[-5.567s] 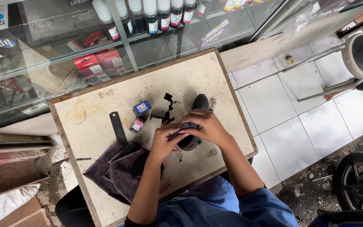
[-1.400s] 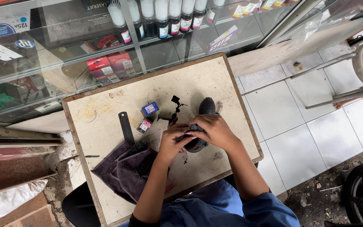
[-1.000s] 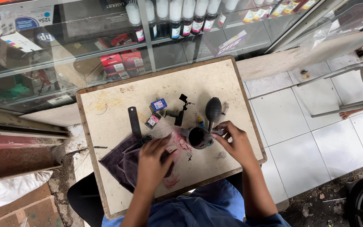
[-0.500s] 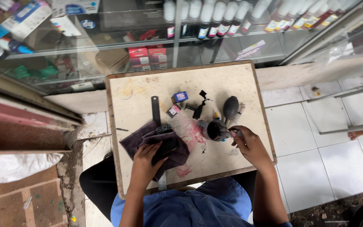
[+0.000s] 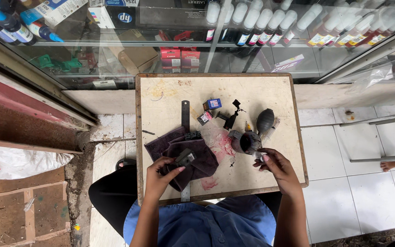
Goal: The person refills a printer ink cartridge using a syringe. They draw ink from a container, inject it into the cartridge, and repeat the process multiple times.
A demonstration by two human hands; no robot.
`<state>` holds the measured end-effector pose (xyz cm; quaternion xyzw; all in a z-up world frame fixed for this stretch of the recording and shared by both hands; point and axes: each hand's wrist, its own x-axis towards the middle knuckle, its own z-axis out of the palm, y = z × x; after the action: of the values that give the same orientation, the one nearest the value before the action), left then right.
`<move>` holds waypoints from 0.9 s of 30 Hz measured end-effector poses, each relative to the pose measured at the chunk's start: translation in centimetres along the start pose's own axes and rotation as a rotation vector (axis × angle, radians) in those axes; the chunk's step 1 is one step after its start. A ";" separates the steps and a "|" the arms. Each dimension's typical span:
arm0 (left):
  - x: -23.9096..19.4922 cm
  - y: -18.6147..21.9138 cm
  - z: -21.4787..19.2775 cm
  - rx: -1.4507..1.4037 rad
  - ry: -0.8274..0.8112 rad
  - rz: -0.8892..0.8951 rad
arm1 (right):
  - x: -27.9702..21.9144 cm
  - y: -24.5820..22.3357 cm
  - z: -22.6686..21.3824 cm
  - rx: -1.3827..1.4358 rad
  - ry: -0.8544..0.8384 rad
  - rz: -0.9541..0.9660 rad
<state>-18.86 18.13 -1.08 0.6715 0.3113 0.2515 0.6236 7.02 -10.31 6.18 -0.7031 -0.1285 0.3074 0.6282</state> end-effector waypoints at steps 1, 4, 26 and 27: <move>-0.2 -0.2 -0.2 0.000 0.001 0.000 | -0.2 -0.5 0.4 0.000 -0.001 0.000; -0.6 -1.2 -0.8 -0.162 0.049 -0.053 | -0.3 -1.0 0.8 0.045 0.033 0.020; -1.9 -1.8 0.2 -0.517 0.154 -0.207 | -1.2 1.3 -0.1 0.435 0.023 -0.085; -2.1 -1.8 0.3 -0.520 0.160 -0.215 | -1.7 0.6 0.2 0.416 0.005 -0.041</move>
<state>-20.21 16.42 -2.81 0.4302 0.3541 0.3075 0.7714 5.46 -11.20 6.03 -0.5563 -0.0750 0.3128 0.7662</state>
